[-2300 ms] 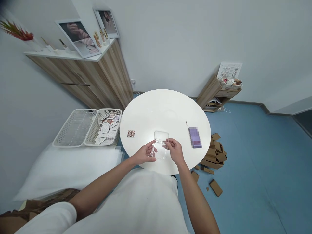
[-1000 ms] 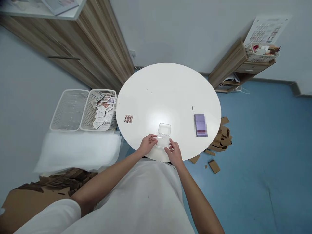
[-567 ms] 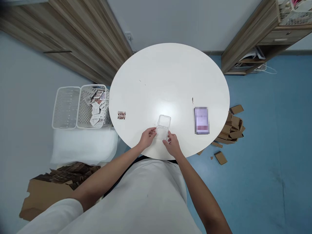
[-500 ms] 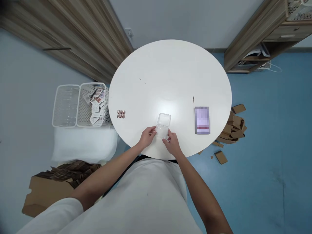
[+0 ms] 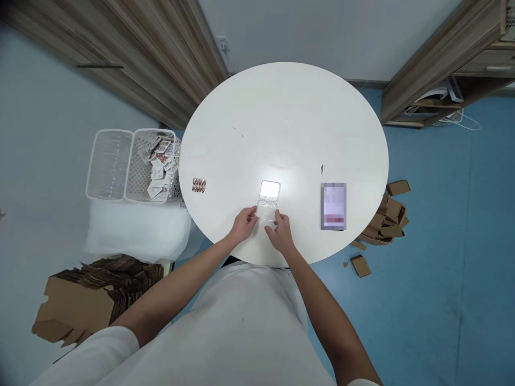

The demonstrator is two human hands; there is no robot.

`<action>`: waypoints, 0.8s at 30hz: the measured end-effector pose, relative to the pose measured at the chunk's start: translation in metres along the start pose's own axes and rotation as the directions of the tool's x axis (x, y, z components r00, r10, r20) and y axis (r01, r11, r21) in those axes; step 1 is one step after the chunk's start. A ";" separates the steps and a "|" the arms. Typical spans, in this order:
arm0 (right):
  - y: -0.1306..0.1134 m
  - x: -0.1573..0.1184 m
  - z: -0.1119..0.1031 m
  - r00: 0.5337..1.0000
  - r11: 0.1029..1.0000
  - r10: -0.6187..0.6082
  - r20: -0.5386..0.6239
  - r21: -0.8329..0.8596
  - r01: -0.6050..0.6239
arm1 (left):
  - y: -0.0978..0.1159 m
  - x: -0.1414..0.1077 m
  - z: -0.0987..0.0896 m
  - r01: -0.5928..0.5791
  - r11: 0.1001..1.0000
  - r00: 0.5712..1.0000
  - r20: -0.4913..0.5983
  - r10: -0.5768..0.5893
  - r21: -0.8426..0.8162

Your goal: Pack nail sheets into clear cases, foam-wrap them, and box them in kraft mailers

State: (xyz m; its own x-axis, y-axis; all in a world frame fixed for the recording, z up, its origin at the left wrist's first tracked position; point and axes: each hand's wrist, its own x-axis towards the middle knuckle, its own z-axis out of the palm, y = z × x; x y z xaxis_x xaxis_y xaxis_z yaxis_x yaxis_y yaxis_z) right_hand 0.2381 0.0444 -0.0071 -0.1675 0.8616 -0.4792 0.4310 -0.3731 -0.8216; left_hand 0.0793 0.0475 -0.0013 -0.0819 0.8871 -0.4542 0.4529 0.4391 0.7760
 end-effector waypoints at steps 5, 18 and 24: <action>-0.004 0.004 -0.002 0.999 0.999 0.021 0.036 -0.030 -0.020 | 0.002 0.004 -0.002 -0.023 0.997 1.000 0.014 0.022 0.070; -0.005 -0.003 0.003 0.999 0.989 0.033 -0.011 -0.144 -0.034 | -0.005 0.006 -0.011 -0.063 0.998 0.995 0.078 0.060 0.031; -0.001 -0.021 0.019 0.979 0.985 0.003 -0.202 -0.167 -0.037 | -0.023 -0.001 -0.038 -0.104 0.989 0.984 0.153 0.087 0.108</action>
State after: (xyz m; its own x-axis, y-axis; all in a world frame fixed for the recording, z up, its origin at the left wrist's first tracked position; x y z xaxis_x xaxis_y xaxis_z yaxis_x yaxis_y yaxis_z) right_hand 0.2247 0.0202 -0.0025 0.0166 0.9125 -0.4088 0.5788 -0.3422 -0.7402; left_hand 0.0354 0.0420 -0.0026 0.0943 0.8899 -0.4464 0.5524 0.3262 0.7671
